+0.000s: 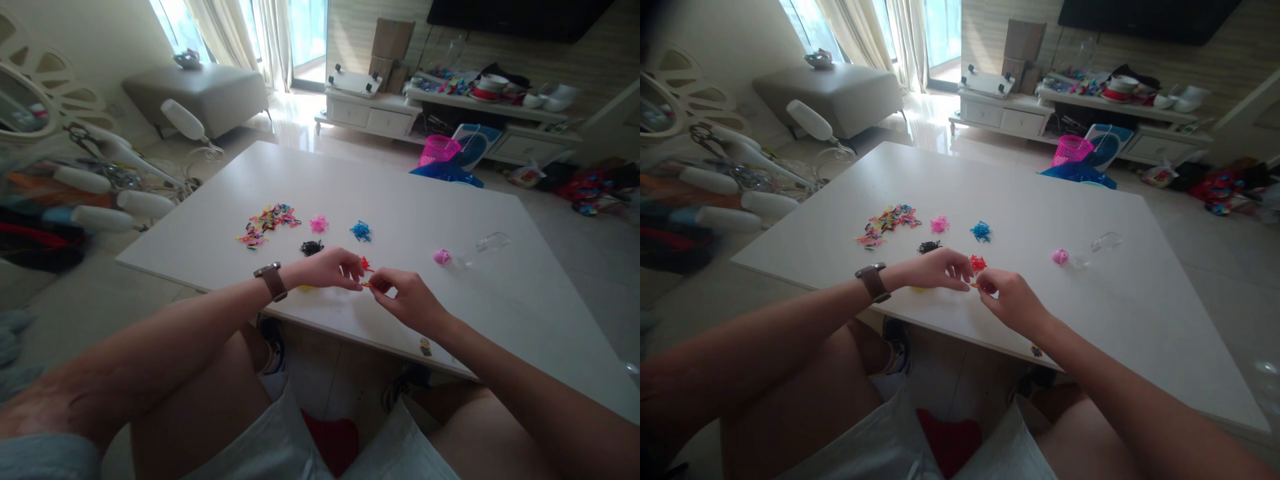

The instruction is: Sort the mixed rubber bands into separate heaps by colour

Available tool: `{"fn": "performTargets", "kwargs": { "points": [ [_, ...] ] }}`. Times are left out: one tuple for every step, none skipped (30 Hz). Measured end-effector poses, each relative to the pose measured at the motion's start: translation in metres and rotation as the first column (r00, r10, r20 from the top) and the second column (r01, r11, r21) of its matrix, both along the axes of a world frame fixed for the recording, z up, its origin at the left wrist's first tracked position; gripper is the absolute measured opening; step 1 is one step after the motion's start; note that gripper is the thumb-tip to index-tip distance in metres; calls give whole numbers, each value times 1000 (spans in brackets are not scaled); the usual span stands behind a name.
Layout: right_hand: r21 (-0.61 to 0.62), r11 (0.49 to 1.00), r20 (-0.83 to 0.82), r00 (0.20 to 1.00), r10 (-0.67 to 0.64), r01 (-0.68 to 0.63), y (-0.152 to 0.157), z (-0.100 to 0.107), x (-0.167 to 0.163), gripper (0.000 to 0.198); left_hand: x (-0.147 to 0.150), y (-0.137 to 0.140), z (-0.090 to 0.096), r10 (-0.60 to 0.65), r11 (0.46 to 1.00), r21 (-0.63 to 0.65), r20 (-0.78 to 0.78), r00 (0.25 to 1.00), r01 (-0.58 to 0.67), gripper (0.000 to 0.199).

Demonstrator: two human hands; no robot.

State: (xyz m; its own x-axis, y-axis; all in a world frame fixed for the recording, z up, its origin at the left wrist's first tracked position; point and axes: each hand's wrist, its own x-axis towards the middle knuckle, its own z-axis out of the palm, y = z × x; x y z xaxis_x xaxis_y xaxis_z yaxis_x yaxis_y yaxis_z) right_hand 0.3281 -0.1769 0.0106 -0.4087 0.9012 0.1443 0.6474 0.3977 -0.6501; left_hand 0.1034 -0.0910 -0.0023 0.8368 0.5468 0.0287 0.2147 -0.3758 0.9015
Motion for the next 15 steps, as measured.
{"fn": "performTargets", "kwargs": {
  "points": [
    [-6,1000,-4,1000,2,-2,0,0,0,8,4,-4,-1,-11,1000,5,7,1000,11,26],
    [-12,1000,-7,1000,4,-4,0,-1,0,8,7,-8,-2,-12,1000,16,8,1000,12,24],
    [-17,1000,-11,1000,5,-6,0,-1,-1,7,9,-10,-2,-5,1000,29,9,1000,5,22],
    [-21,1000,-13,1000,6,-7,0,-2,-1,7,10,-11,-2,4,999,38,11,1000,-5,20],
    [-23,1000,-15,1000,7,-7,0,-2,-1,7,11,-12,-1,13,999,43,13,1000,-14,19],
    [-25,1000,-16,1000,8,-8,0,-2,-2,7,12,-12,0,18,999,42,15,1000,-19,18],
    [-27,1000,-16,1000,8,-9,0,-1,-2,7,12,-12,2,21,999,41,16,1000,-21,18],
    [-27,1000,-16,1000,7,-7,0,-1,-3,7,11,-11,5,23,999,43,15,1000,-24,17],
    [-26,1000,-15,1000,4,-5,0,-1,-3,7,11,-9,7,29,998,49,10,1000,-29,17],
    [-26,1000,-12,1000,2,-2,1,-1,-3,7,9,-7,9,41,998,57,3,999,-41,17],
    [-24,1000,-8,1000,-2,2,1,-1,-3,7,7,-4,10,59,996,66,-8,998,-58,17],
    [-23,1000,-3,1000,-5,4,2,-2,-2,7,4,1,12,80,994,75,-22,997,-78,17],
    [-20,1000,3,1000,-5,6,3,-2,-1,8,0,6,12,103,992,82,-40,994,-99,16],
    [-15,1000,9,1000,-5,5,4,-3,0,9,-5,12,13,125,989,87,-63,990,-119,16],
    [-10,1000,13,1000,-3,3,5,-4,1,10,-12,19,12,145,986,94,-92,985,-136,15]
  ]
}}
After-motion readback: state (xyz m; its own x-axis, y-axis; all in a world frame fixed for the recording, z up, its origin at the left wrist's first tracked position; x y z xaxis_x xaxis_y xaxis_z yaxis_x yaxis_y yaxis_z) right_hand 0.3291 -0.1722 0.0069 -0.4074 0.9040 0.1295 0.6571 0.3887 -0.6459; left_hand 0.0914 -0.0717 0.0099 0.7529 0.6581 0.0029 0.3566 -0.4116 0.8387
